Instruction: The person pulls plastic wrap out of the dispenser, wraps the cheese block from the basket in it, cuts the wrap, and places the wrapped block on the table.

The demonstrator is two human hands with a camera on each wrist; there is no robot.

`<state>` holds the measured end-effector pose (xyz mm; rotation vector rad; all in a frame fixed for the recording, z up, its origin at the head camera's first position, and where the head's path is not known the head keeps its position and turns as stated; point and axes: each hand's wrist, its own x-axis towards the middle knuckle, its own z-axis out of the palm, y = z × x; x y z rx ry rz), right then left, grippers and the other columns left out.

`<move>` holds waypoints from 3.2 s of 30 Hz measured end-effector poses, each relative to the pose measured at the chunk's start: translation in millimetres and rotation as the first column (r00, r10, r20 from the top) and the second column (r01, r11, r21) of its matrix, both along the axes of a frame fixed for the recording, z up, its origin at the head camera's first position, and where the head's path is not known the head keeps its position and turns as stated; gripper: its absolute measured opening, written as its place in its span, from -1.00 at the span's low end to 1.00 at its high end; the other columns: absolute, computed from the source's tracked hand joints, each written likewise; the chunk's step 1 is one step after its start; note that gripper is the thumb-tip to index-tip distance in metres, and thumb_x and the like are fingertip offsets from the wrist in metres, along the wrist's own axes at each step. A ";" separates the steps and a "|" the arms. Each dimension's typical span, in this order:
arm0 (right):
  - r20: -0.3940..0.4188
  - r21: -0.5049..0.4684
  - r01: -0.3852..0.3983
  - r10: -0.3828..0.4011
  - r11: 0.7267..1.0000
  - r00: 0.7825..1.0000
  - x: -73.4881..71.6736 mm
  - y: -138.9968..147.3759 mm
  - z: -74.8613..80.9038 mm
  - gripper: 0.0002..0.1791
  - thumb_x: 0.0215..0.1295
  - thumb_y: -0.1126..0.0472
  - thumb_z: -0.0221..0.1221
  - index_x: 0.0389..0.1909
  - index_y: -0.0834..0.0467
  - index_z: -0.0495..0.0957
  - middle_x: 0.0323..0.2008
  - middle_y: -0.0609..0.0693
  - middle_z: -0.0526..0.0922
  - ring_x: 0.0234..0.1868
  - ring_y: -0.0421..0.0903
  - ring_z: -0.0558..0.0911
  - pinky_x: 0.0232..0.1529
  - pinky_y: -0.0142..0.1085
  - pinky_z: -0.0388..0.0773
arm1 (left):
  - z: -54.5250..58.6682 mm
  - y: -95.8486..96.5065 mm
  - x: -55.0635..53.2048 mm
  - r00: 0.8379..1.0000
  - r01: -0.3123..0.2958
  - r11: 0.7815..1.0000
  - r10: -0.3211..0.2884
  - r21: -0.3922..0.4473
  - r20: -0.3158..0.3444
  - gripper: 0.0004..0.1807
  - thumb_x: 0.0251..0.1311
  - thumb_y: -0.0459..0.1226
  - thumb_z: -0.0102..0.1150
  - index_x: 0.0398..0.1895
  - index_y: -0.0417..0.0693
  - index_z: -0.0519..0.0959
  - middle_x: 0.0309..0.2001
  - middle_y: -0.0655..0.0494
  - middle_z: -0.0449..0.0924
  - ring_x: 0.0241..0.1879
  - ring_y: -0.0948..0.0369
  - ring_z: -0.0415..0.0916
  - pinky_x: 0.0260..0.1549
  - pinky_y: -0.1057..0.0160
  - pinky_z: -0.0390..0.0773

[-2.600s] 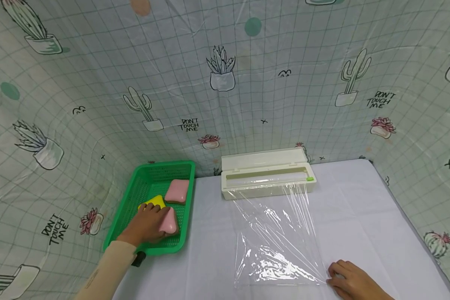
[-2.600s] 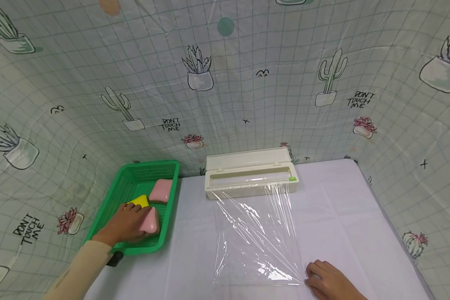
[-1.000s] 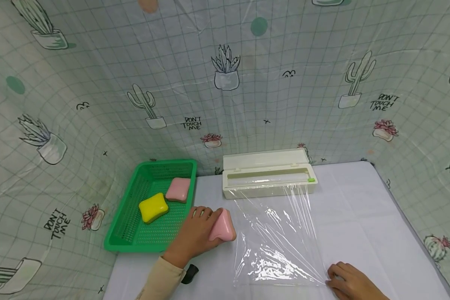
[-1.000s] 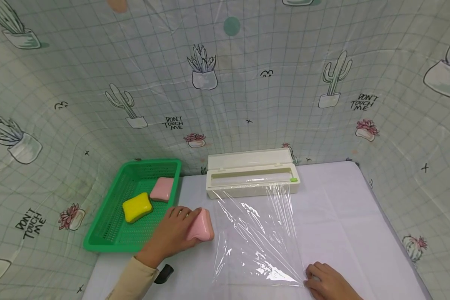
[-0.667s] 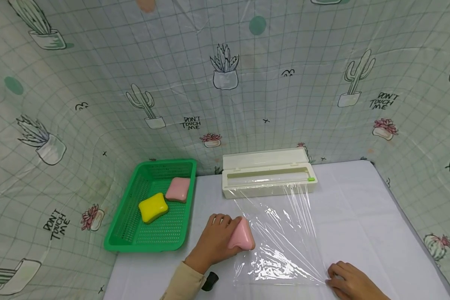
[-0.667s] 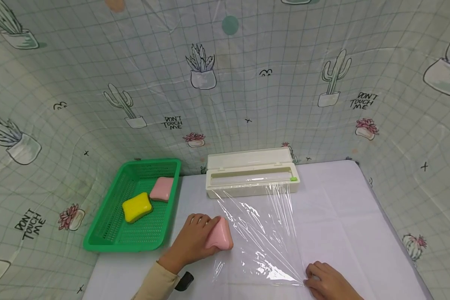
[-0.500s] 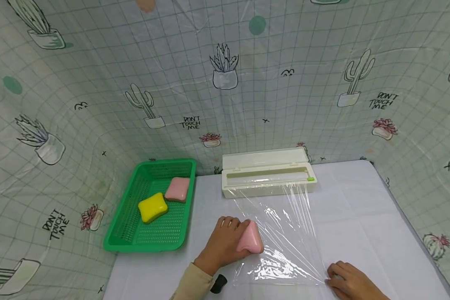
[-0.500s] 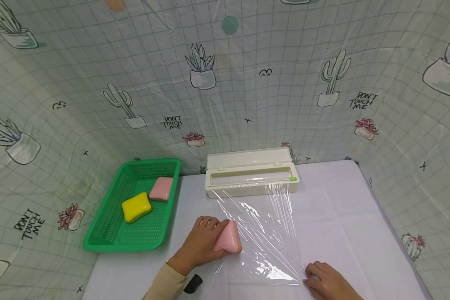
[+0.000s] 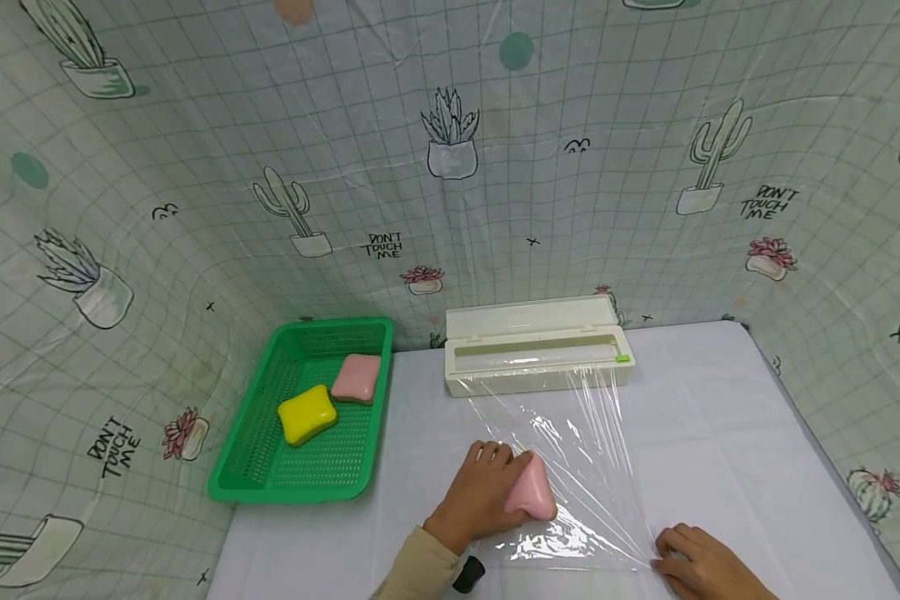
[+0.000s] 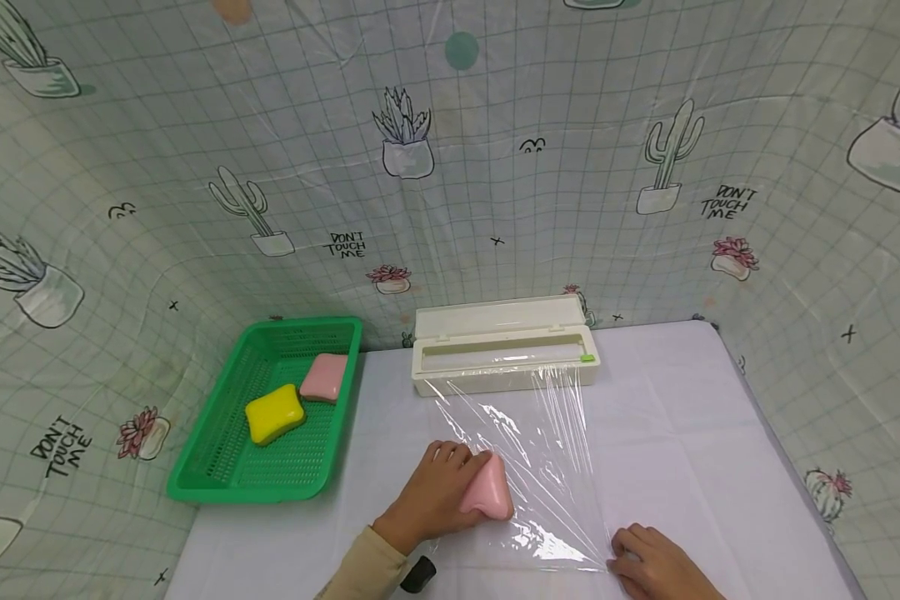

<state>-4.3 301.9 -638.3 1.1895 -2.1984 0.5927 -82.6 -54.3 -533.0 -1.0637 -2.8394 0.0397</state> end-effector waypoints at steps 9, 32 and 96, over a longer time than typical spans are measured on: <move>0.010 0.025 0.024 -0.024 0.999 1.000 1.6 0.5 1.0 -0.37 0.72 -0.03 -0.23 -0.51 -0.03 0.68 -0.30 -0.20 0.51 -0.35 -0.31 0.40 -0.37 -0.53 0.36 | -8.9 12.6 1.4 0.998 0.030 1.000 -0.030 -0.003 -0.047 -0.18 0.09 0.33 0.41 0.37 0.19 0.54 0.01 0.24 0.63 0.12 0.21 0.53 0.26 0.16 0.42; 0.029 0.032 0.030 -0.031 0.999 0.999 4.1 0.1 2.0 -0.33 0.73 -0.05 -0.21 -0.52 0.00 0.73 -0.29 -0.19 0.53 -0.34 -0.29 0.41 -0.32 -0.47 0.40 | -20.2 46.9 3.6 0.992 0.071 0.993 -0.080 -0.094 -0.093 -0.14 0.07 0.39 0.35 0.38 0.22 0.54 0.07 0.24 0.61 0.13 0.23 0.53 0.28 0.17 0.42; 0.333 0.161 0.357 -0.391 0.920 0.858 -40.5 -18.0 41.4 -0.63 0.01 0.35 0.52 -0.42 -0.12 0.55 -0.25 -0.30 0.55 -0.25 -0.24 0.50 -0.26 -0.27 0.52 | -45.0 -71.8 19.6 0.975 -0.132 0.946 0.070 0.297 0.211 -0.89 0.23 -0.29 0.44 -0.34 0.09 0.67 -0.21 0.28 0.60 -0.11 0.23 0.51 0.03 0.10 0.48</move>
